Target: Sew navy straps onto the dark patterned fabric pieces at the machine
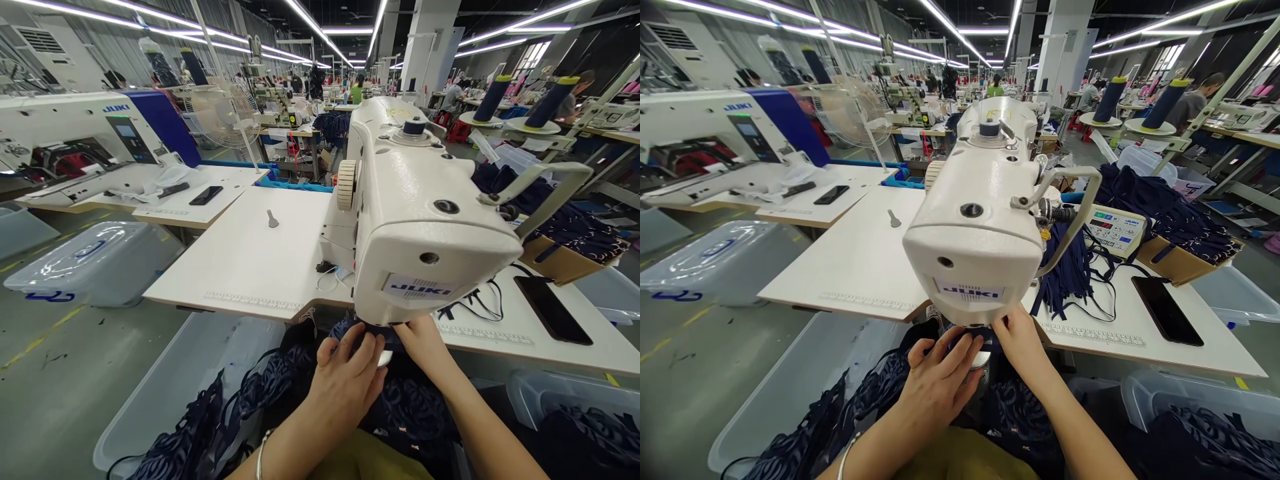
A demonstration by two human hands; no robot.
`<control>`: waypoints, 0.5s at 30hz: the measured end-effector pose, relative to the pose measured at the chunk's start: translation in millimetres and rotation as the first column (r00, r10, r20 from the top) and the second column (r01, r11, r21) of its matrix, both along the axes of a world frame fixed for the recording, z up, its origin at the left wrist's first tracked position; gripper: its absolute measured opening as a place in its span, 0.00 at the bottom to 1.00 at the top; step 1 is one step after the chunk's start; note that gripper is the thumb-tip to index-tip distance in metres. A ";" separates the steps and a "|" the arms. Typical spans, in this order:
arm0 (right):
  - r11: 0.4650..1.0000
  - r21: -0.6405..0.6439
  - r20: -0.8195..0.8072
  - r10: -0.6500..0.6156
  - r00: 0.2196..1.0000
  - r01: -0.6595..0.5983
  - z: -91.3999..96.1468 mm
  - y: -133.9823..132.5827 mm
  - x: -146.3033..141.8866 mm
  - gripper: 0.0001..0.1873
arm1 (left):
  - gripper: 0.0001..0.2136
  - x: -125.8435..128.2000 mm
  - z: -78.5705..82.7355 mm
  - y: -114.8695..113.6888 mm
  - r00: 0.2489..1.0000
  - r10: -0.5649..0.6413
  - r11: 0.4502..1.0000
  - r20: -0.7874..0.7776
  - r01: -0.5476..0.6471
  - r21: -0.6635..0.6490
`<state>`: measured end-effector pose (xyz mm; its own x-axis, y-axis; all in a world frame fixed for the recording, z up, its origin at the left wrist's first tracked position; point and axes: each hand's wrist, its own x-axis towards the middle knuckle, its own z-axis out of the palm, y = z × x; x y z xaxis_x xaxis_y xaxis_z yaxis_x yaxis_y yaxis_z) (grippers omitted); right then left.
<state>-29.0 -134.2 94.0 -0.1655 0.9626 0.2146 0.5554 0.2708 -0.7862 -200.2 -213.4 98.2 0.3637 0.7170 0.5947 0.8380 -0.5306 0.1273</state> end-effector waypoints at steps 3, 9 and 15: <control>0.998 0.055 -0.017 0.012 1.000 -0.011 -2.9 6.0 -0.3 0.12 | 0.15 1.6 -0.1 1.9 1.000 0.011 1.000 -0.015 -0.011 -0.005; 0.993 0.115 -0.007 0.026 1.000 -0.025 -7.6 14.5 0.4 0.15 | 0.18 5.3 1.9 2.8 1.000 0.029 1.000 0.006 -0.028 -0.003; 0.990 0.134 0.011 0.042 0.999 -0.043 -13.0 17.0 2.3 0.14 | 0.19 6.3 -0.5 1.8 0.999 0.038 0.999 0.001 -0.038 -0.016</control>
